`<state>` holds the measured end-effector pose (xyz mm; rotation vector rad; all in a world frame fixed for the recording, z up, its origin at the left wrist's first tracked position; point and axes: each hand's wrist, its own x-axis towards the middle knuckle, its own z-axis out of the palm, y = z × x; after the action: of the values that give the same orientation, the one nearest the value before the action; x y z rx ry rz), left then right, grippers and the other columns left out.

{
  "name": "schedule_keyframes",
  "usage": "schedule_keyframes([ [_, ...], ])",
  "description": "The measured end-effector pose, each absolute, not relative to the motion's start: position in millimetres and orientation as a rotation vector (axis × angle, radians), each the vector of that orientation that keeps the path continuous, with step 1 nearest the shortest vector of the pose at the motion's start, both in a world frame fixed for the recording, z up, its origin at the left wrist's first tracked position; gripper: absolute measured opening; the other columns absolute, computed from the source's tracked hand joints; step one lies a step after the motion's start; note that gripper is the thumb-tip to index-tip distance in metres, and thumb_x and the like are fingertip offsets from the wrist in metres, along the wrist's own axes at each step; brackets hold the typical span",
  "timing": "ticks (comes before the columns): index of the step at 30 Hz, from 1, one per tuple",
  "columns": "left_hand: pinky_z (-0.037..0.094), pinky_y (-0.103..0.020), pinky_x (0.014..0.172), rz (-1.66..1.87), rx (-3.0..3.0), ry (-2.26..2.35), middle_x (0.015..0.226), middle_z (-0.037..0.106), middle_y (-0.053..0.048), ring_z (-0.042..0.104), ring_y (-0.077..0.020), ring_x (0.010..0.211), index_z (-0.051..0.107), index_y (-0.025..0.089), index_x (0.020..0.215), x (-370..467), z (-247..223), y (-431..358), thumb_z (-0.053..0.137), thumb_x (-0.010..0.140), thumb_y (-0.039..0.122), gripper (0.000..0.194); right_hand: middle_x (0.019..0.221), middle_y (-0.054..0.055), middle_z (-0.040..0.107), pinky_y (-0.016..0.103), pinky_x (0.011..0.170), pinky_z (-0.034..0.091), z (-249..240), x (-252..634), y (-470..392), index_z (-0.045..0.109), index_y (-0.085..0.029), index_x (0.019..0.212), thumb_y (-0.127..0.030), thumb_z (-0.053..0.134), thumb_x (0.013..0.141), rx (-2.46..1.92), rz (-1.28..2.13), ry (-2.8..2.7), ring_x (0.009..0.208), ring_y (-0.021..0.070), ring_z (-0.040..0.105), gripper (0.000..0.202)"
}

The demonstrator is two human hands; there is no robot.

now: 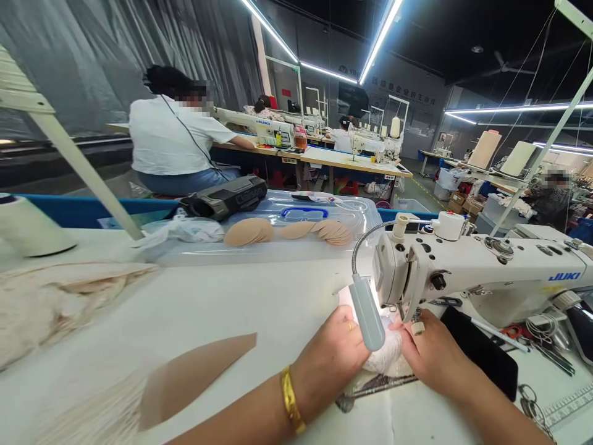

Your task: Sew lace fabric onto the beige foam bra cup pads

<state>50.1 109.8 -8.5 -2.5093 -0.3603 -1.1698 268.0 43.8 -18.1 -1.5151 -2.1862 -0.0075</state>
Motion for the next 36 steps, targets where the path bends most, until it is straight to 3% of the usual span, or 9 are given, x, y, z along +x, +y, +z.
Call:
schedule_keyframes([
  [7,0.053,-0.038,0.086,-1.144,-2.907,-0.342,0.099,0.078,-0.001,0.07,-0.0199,0.084,0.066,0.021,0.11,37.9,-9.8,112.4,0.057,0.091,-0.001,0.031,0.098,0.012,0.078,0.038,0.091,0.057,-16.1,269.3,40.7,0.069,-0.018,0.1,-0.004,0.047,0.093,-1.409,-0.102,-2.235,0.099,0.0286,0.07,0.027],
  [11,0.047,-0.047,0.093,-0.969,-3.092,-0.541,0.1,0.074,0.0,0.068,-0.0247,0.09,0.07,0.028,0.093,28.5,-14.6,117.1,0.068,0.083,0.017,0.015,0.092,0.01,0.076,0.038,0.079,0.055,-16.8,265.0,35.0,0.066,-0.018,0.113,-0.003,0.047,0.087,-1.346,-0.204,-2.256,0.088,0.0282,0.066,0.036],
  [13,0.048,-0.046,0.09,-0.835,-3.151,-0.672,0.101,0.073,-0.002,0.067,-0.0269,0.092,0.071,0.028,0.093,27.2,-15.1,116.3,0.074,0.083,0.026,0.011,0.106,0.01,0.077,0.039,0.084,0.053,-14.8,258.5,30.6,0.061,-0.017,0.126,-0.003,0.047,0.084,-1.259,-0.192,-2.298,0.093,0.0279,0.066,0.046],
  [16,0.053,-0.044,0.096,-0.876,-3.299,-0.668,0.126,0.072,-0.006,0.066,-0.0293,0.112,0.067,0.029,0.122,25.8,-13.0,111.4,0.075,0.079,0.024,0.044,0.136,0.01,0.07,0.038,0.091,0.05,-12.5,247.6,27.0,0.054,-0.02,0.138,-0.007,0.054,0.086,-1.14,-0.109,-2.36,0.112,0.0267,0.064,0.054],
  [18,0.051,-0.043,0.107,-0.985,-3.365,-0.558,0.141,0.067,-0.006,0.063,-0.029,0.125,0.059,0.029,0.137,22.8,-12.2,108.7,0.071,0.077,0.017,0.062,0.129,0.009,0.071,0.036,0.088,0.047,-15.5,244.5,29.7,0.055,-0.021,0.138,-0.008,0.057,0.087,-1.146,-0.179,-2.336,0.109,0.0254,0.063,0.052],
  [22,0.054,-0.038,0.079,-0.973,-3.27,-0.406,0.106,0.074,-0.001,0.066,-0.0251,0.09,0.068,0.027,0.108,18.4,-13.0,107.8,0.064,0.069,0.01,0.043,0.081,0.0,0.065,0.033,0.072,0.038,-31.1,252.8,43.6,0.062,-0.022,0.094,0.006,0.046,0.085,-1.155,-0.428,-2.309,0.071,0.0207,0.049,0.034],
  [25,0.048,-0.038,0.072,-0.938,-3.1,-0.334,0.082,0.069,0.001,0.061,-0.023,0.075,0.059,0.023,0.077,22.3,-9.2,106.9,0.059,0.067,0.003,0.022,0.075,0.001,0.063,0.033,0.069,0.034,-39.2,262.4,50.2,0.053,-0.023,0.074,0.006,0.046,0.084,-1.188,-0.478,-2.322,0.067,0.02,0.043,0.031],
  [29,0.049,-0.039,0.089,-0.899,-3.075,-0.273,0.095,0.075,0.001,0.068,-0.0205,0.083,0.056,0.021,0.079,25.6,-1.8,107.4,0.055,0.067,-0.005,0.029,0.083,0.003,0.07,0.034,0.076,0.039,-37.0,266.7,48.2,0.065,-0.022,0.088,0.005,0.05,0.087,-1.293,-0.432,-2.31,0.074,0.021,0.052,0.031],
  [36,0.047,-0.046,0.085,-0.902,-2.879,-0.346,0.089,0.076,0.0,0.069,-0.0224,0.076,0.066,0.021,0.098,20.4,-9.3,113.6,0.055,0.074,-0.009,0.04,0.098,0.004,0.076,0.034,0.088,0.044,-29.9,260.7,43.9,0.071,-0.024,0.115,0.003,0.053,0.091,-1.238,-0.233,-2.409,0.092,0.0227,0.063,0.041],
])
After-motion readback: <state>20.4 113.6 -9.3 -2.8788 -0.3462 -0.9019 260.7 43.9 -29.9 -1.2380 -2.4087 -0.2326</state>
